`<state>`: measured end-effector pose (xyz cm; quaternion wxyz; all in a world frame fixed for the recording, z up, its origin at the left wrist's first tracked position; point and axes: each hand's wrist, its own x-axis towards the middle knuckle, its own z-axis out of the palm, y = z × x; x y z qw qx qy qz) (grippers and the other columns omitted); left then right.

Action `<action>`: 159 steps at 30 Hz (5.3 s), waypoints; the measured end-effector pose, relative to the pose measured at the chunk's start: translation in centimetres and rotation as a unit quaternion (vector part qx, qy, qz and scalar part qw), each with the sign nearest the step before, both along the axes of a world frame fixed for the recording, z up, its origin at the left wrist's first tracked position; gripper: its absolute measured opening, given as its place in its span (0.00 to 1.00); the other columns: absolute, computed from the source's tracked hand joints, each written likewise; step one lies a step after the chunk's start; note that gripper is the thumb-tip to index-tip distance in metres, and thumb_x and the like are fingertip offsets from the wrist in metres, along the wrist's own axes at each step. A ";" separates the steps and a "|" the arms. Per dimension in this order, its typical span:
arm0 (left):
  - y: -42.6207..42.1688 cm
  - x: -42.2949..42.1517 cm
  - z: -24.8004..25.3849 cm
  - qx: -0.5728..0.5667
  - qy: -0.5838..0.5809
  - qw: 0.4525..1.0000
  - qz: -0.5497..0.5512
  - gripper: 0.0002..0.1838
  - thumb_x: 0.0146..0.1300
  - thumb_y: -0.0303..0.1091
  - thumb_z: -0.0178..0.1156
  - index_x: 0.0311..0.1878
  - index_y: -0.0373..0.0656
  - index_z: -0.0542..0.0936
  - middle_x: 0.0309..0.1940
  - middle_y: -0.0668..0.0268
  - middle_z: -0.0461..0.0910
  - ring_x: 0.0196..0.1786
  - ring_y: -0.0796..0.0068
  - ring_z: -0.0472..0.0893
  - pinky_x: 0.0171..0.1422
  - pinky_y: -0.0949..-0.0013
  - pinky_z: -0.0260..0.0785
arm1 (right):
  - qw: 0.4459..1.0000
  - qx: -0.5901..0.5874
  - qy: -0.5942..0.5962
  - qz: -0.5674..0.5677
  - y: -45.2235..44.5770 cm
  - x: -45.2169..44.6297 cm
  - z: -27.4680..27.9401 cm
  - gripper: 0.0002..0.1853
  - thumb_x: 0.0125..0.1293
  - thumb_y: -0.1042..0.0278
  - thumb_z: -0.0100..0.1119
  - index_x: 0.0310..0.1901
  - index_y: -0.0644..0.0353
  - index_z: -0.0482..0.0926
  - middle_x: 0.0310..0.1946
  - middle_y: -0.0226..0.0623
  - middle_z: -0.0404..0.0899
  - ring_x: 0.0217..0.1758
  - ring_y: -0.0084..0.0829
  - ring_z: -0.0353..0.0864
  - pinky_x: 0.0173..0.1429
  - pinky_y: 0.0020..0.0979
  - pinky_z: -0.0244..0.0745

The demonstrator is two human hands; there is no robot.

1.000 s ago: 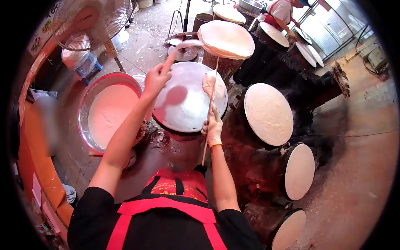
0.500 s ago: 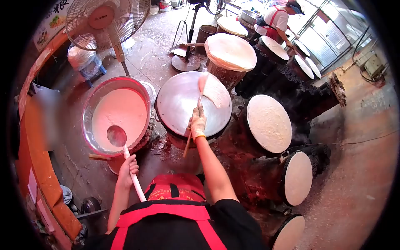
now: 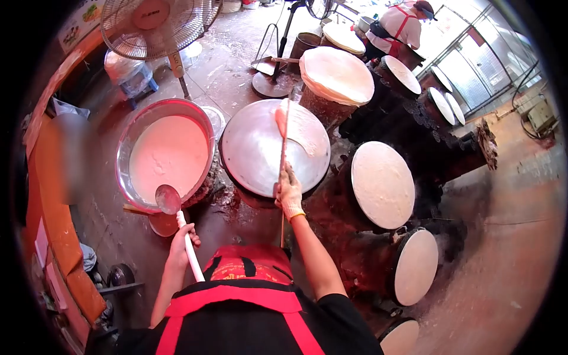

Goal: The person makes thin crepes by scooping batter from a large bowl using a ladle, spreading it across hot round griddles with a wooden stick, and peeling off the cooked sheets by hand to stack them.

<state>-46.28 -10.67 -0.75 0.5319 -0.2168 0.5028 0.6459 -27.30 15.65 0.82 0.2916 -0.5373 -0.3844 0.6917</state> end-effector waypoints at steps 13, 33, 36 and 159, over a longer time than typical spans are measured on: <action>3.7 9.6 -0.9 -0.045 0.051 0.996 0.055 0.17 0.58 0.39 0.63 0.50 0.46 0.79 0.47 0.67 0.72 0.52 0.73 0.72 0.56 0.69 0.68 | 0.989 0.075 -0.027 0.128 6.0 6.1 -1.1 0.21 0.70 0.58 0.50 0.64 0.43 0.69 0.14 0.21 0.59 0.10 0.16 0.55 0.12 0.22 0.54; 6.2 20.8 -0.8 -0.131 0.024 0.972 0.195 0.29 0.49 0.40 0.72 0.55 0.53 0.73 0.49 0.67 0.62 0.55 0.75 0.62 0.61 0.63 0.61 | 0.904 0.055 -0.013 0.424 11.5 9.6 0.9 0.24 0.69 0.54 0.51 0.65 0.46 0.68 0.14 0.18 0.58 0.11 0.16 0.54 0.15 0.22 0.52; 6.0 20.6 0.0 -0.146 0.016 0.967 0.207 0.32 0.47 0.38 0.74 0.55 0.50 0.69 0.47 0.69 0.64 0.51 0.76 0.66 0.57 0.65 0.64 | 0.875 -0.046 0.021 0.481 14.4 14.2 3.7 0.22 0.70 0.56 0.49 0.65 0.45 0.68 0.15 0.18 0.58 0.11 0.15 0.53 0.14 0.20 0.48; 2.0 11.3 6.4 0.122 0.109 0.982 -0.092 0.07 0.67 0.31 0.53 0.41 0.43 0.66 0.25 0.71 0.68 0.20 0.86 0.66 0.18 0.82 0.55 | 0.993 0.096 -0.001 -0.075 -2.8 9.9 -4.7 0.21 0.69 0.59 0.54 0.63 0.42 0.70 0.13 0.19 0.60 0.09 0.15 0.54 0.11 0.20 0.50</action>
